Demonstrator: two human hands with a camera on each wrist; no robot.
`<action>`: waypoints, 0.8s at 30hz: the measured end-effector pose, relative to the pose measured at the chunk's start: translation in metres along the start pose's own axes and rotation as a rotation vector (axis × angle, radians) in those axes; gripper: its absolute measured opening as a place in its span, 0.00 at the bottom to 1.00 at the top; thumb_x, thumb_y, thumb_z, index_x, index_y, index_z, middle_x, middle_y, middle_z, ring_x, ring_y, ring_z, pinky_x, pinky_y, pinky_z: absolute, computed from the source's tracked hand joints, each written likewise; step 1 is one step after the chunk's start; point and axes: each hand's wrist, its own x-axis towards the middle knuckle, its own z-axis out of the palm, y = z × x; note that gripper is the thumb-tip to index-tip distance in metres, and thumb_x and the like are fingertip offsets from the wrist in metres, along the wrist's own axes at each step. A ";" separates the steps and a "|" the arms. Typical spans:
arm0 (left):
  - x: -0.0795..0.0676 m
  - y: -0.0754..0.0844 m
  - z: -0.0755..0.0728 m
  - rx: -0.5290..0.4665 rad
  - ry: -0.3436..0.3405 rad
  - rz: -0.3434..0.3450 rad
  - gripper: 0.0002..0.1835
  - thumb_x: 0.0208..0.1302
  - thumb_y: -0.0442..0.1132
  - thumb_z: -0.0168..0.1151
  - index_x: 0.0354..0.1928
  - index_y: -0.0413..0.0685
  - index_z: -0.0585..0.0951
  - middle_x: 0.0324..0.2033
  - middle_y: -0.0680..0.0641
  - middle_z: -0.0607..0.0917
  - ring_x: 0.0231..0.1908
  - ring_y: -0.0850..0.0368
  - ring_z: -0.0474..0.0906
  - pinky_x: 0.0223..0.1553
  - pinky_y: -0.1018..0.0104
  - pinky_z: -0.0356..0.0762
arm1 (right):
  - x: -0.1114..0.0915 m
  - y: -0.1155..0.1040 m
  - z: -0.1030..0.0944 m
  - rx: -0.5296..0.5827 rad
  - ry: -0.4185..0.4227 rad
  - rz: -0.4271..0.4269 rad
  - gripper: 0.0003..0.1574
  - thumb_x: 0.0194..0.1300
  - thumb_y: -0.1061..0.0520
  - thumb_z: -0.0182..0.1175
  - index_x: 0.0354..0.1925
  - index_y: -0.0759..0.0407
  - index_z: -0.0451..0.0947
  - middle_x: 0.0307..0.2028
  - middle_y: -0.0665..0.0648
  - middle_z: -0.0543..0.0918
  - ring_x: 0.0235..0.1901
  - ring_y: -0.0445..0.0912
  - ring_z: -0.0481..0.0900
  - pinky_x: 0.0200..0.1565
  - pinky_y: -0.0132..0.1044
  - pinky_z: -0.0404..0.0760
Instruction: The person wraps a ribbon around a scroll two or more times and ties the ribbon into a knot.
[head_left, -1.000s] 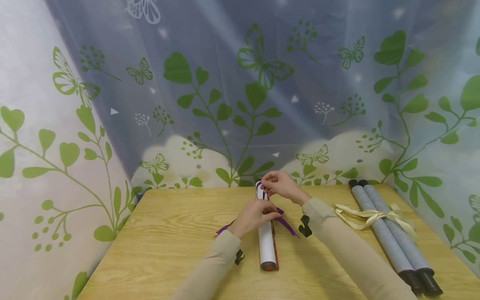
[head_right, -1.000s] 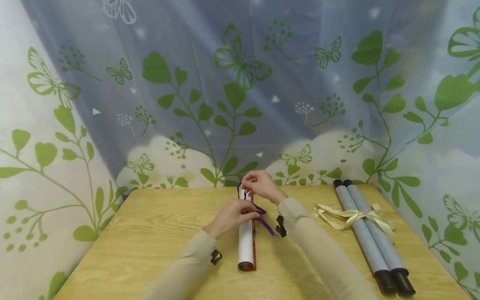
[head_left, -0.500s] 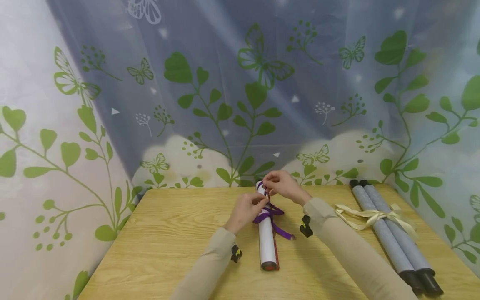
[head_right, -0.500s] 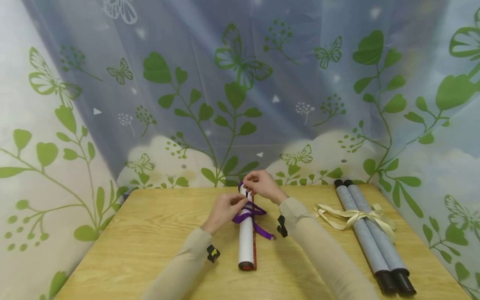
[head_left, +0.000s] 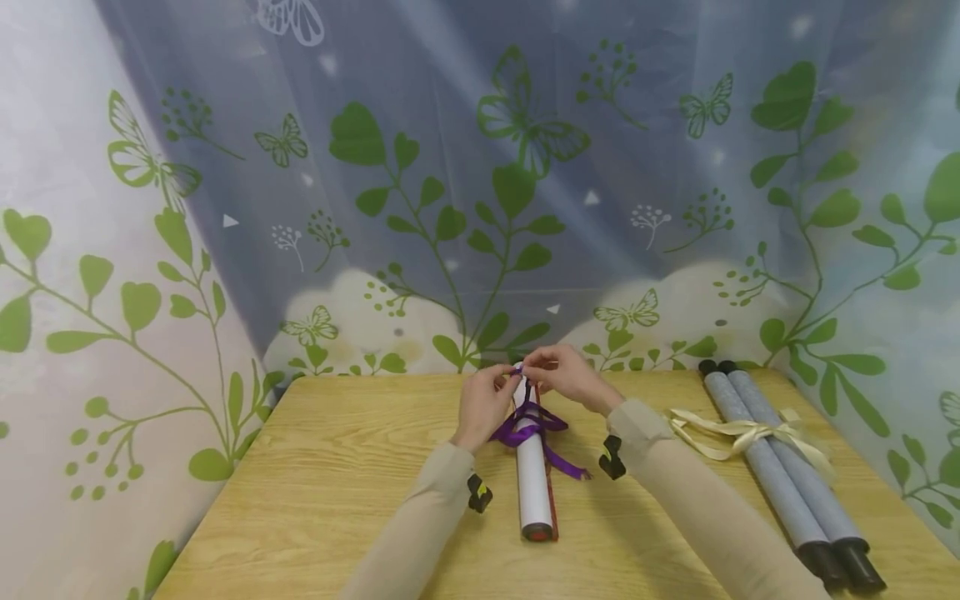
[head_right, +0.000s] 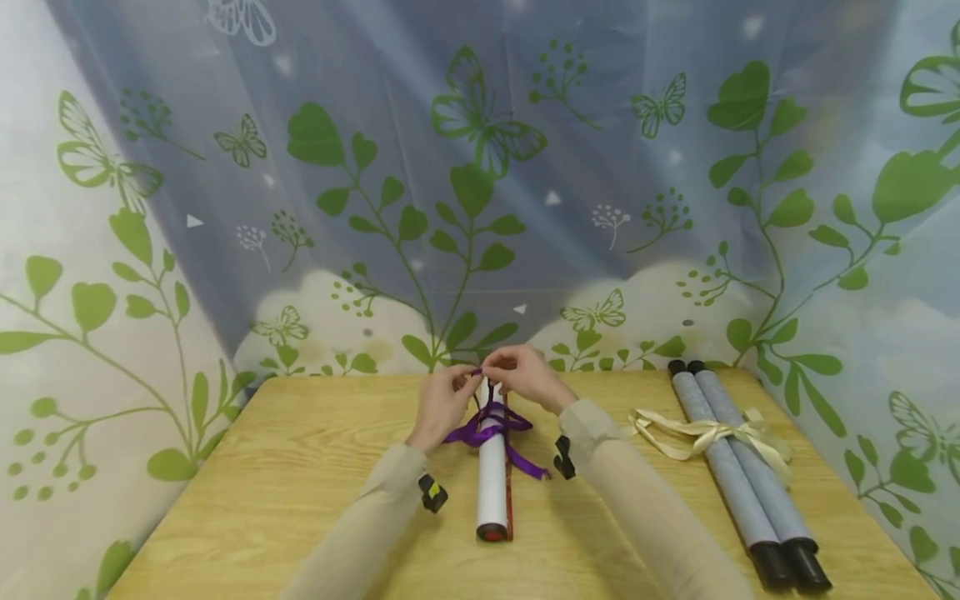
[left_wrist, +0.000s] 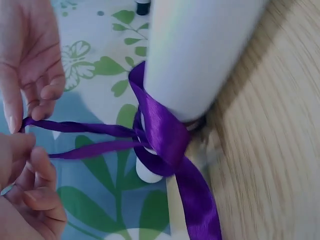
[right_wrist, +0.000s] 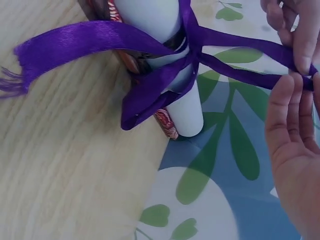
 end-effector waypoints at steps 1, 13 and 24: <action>0.001 0.000 0.000 -0.011 0.004 -0.013 0.11 0.67 0.42 0.63 0.43 0.43 0.87 0.20 0.50 0.83 0.16 0.67 0.68 0.17 0.74 0.64 | -0.001 0.001 0.001 0.019 0.004 -0.003 0.15 0.73 0.56 0.56 0.52 0.64 0.78 0.49 0.66 0.81 0.45 0.57 0.81 0.42 0.42 0.85; 0.005 -0.001 -0.002 -0.063 0.075 -0.083 0.08 0.65 0.37 0.63 0.33 0.43 0.89 0.17 0.49 0.84 0.14 0.67 0.73 0.16 0.73 0.68 | -0.019 0.026 0.029 -0.474 -0.156 -0.221 0.10 0.64 0.54 0.66 0.40 0.59 0.86 0.36 0.52 0.86 0.34 0.45 0.81 0.36 0.37 0.80; 0.004 0.003 -0.001 -0.024 0.079 -0.042 0.08 0.65 0.38 0.64 0.33 0.43 0.89 0.18 0.49 0.85 0.14 0.67 0.69 0.15 0.74 0.63 | -0.025 0.041 0.043 -0.548 -0.150 -0.266 0.04 0.65 0.57 0.64 0.32 0.54 0.82 0.34 0.50 0.81 0.32 0.40 0.75 0.35 0.32 0.76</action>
